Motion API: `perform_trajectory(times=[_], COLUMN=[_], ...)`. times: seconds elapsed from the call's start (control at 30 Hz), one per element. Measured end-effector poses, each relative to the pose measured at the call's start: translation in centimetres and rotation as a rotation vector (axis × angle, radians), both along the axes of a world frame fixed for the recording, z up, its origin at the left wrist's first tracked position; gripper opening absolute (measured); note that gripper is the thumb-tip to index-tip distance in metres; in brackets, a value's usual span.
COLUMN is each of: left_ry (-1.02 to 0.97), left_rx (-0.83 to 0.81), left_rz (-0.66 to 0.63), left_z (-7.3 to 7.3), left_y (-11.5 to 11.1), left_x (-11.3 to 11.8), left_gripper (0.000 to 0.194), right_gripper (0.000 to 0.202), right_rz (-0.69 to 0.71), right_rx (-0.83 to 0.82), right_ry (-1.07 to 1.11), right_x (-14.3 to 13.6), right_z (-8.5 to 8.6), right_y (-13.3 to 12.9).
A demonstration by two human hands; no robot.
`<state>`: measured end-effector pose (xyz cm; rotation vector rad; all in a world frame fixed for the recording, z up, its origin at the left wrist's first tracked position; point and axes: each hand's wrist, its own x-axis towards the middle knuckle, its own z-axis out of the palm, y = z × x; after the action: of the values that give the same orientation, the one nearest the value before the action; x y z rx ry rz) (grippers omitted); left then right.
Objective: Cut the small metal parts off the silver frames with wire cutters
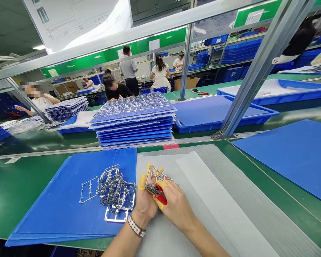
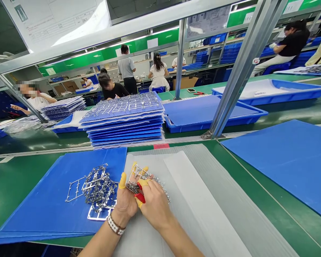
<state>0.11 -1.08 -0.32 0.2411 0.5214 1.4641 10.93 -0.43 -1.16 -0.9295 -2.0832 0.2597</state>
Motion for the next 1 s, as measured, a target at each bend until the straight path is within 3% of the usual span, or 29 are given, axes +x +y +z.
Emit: perform_trajectory(times=[0.2, 0.37, 0.53, 1.0], left_ry=[-0.019, -0.034, -0.013, 0.075], left_rx=[-0.021, -0.07, -0.104, -0.078], left_rz=[-0.035, -0.096, -0.081, 0.008], left_z=[-0.2, 0.5, 0.2, -0.1], left_y=[0.6, 0.6, 0.6, 0.6], left_x=[-0.9, -1.5, -1.3, -1.0], left_gripper=[0.047, 0.056, 0.059, 0.053], right_gripper=[0.03, 0.022, 0.013, 0.013], right_rz=[-0.002, -0.135, -0.163, -0.122], right_rx=[-0.012, -0.075, -0.127, -0.257], right_ry=[-0.02, -0.349, -0.546, -0.685], right_x=[1.6, 4.1, 3.0, 1.7], right_z=[-0.3, 0.3, 1.3, 3.3], right_y=[0.1, 0.2, -0.1, 0.0])
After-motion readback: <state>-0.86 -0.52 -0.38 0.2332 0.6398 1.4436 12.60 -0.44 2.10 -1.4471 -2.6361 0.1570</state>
